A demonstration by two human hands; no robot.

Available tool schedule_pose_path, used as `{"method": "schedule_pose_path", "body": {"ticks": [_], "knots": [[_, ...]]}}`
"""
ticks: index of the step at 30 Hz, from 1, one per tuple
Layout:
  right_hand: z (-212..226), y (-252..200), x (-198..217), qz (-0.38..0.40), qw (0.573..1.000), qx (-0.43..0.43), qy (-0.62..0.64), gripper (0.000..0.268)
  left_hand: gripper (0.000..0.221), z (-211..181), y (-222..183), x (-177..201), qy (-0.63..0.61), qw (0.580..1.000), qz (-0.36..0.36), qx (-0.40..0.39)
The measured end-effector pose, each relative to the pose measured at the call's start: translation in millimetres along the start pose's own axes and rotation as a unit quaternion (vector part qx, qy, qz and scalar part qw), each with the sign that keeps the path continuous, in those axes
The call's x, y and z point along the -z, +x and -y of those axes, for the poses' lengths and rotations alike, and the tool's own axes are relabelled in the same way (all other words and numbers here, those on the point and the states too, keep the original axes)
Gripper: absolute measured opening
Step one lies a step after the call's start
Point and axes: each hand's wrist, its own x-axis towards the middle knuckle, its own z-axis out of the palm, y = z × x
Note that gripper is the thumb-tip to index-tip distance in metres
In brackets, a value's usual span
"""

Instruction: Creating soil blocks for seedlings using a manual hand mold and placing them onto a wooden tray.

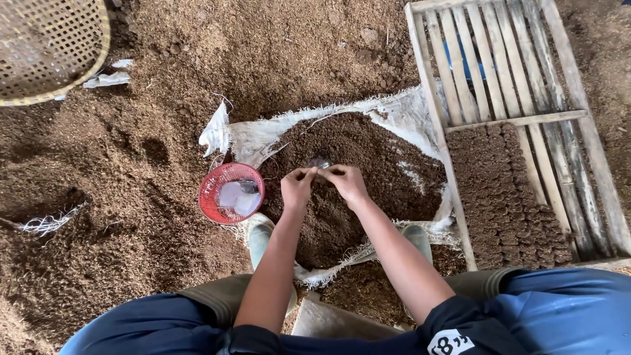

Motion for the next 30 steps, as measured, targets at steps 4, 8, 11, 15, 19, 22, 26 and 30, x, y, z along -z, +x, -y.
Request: {"method": "schedule_pose_path", "body": {"ticks": [4, 8, 11, 15, 19, 22, 26, 30], "knots": [[-0.9, 5.0, -1.3, -0.01, 0.998, -0.035, 0.058, 0.022, 0.019, 13.5, 9.9, -4.6, -0.014, 1.0, -0.006, -0.006], [26.7, -9.0, 1.4, 0.035, 0.986, -0.057, 0.156, 0.023, 0.009, -0.9, 0.0, -3.5, -0.062, 0.998, -0.009, -0.01], [28.2, -4.9, 4.4, 0.051, 0.984, -0.064, 0.156, 0.024, 0.008, 0.2, 1.8, -5.9, -0.116, 0.993, -0.014, -0.011], [11.7, 7.2, 11.1, 0.024, 0.99, -0.07, 0.122, 0.032, 0.029, 9.5, 7.9, -4.7, -0.025, 1.0, -0.005, -0.014], [-11.2, 23.8, 23.3, 0.007, 0.995, -0.071, 0.076, 0.033, 0.015, -19.7, -8.0, 1.3, 0.08, 0.985, -0.021, -0.149], [-22.9, 31.5, 23.3, 0.014, 0.995, -0.078, 0.053, 0.026, 0.027, -24.4, -13.5, 1.9, 0.139, 0.97, 0.09, -0.179], [-23.7, 33.1, 19.8, 0.05, 0.996, -0.066, 0.043, 0.026, 0.032, -34.3, -20.3, 3.5, 0.144, 0.975, 0.122, -0.121], [0.5, 12.6, 20.6, 0.058, 0.993, -0.075, 0.073, 0.033, 0.015, -34.7, -20.1, 6.7, 0.141, 0.977, 0.141, -0.075]]}}
